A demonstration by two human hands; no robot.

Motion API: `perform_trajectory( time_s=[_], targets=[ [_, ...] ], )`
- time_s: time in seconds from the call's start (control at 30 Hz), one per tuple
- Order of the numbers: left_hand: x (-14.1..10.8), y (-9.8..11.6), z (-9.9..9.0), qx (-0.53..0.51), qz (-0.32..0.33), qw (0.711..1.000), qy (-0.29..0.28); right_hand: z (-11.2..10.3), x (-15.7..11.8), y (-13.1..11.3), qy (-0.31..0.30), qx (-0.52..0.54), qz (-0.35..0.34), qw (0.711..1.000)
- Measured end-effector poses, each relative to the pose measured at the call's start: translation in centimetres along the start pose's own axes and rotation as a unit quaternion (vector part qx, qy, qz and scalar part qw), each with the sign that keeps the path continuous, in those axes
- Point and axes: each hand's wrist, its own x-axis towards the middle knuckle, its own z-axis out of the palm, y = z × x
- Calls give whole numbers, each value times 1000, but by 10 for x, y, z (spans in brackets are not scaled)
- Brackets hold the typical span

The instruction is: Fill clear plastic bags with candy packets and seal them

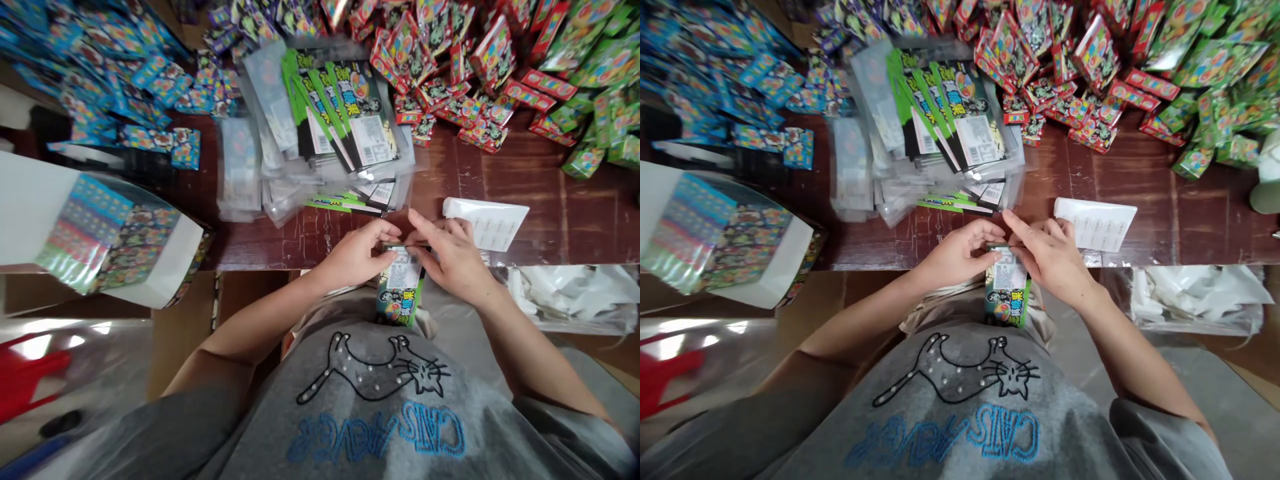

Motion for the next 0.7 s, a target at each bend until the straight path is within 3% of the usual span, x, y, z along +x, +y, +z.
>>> perform_trajectory(
  time_s=[0.1, 0.17, 0.23, 0.3, 0.43, 0.53, 0.6, 0.7],
  targets=[
    [-5, 3, -18, -22, -11, 999, 21, 0, -5, 0, 13, 36, 2, 999],
    [-13, 6, -38, -26, -7, 995, 101, 3, -14, 0, 101, 111, 28, 988],
    [-25, 5, -54, -42, 4, 978, 203, 13, -26, -4, 207, 205, 83, 953],
    [-40, 1, -60, -60, 2, 966, 252, 32, -34, -11, 253, 287, 134, 914],
    [-68, -17, -34, -52, -15, 976, 209, 63, -29, -25, 292, 331, 192, 877],
    [-82, -27, -14, -47, -2, 986, 159, 61, -18, -27, 322, 280, 203, 881],
    [-81, -27, -9, -34, -7, 991, 131, 54, -15, -27, 278, 283, 184, 899],
    [-66, -23, -10, -32, -9, 990, 138, 53, -12, -31, 226, 314, 141, 911]
  ],
)
